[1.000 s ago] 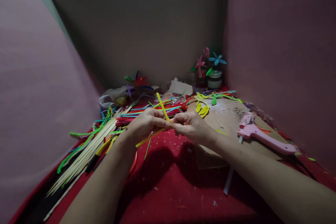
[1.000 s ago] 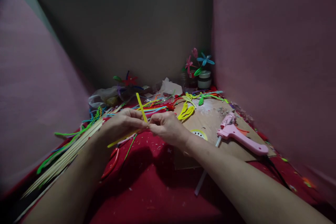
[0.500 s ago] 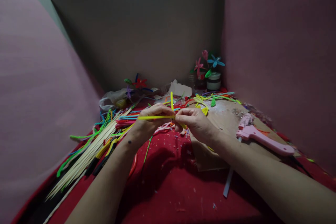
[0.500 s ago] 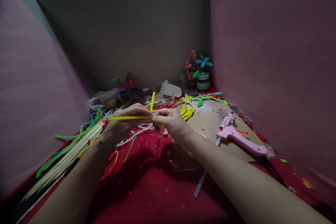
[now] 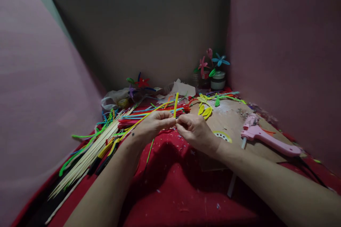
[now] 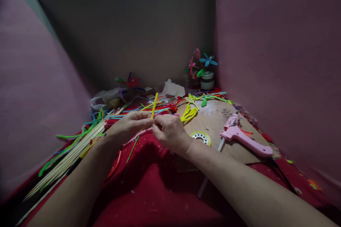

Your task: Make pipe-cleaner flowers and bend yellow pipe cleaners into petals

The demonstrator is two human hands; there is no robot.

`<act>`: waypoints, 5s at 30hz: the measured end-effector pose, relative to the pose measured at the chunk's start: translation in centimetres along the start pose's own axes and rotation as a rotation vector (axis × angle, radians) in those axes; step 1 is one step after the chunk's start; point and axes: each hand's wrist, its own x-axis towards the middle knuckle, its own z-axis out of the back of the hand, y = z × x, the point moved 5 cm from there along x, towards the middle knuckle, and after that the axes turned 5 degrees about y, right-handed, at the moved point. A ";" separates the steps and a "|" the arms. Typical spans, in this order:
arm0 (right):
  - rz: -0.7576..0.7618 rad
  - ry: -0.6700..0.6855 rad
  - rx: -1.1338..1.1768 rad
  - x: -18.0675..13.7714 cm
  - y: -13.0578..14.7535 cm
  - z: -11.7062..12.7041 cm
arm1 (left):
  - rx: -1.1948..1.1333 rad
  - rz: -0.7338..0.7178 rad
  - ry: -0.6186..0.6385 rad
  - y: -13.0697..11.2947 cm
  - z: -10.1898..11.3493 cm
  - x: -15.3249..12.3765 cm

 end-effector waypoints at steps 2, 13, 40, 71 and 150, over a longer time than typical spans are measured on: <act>-0.140 0.068 0.215 0.2 -1.0 -0.3 | 0.005 -0.031 -0.066 -0.2 0.3 0.1; -0.449 0.186 0.738 0.3 -3.5 -1.5 | 0.116 -0.084 -0.235 -1.4 1.8 -0.4; -0.481 0.204 0.588 0.1 -2.7 -1.3 | 0.382 -0.044 -0.191 -1.2 -0.1 -0.1; -0.485 -0.113 0.519 -0.1 -3.2 -0.2 | 0.251 -0.183 -0.406 -2.4 -1.4 -1.1; -0.554 0.107 0.450 0.1 -3.3 -0.6 | 0.255 -0.161 -0.369 -2.5 -1.7 -1.0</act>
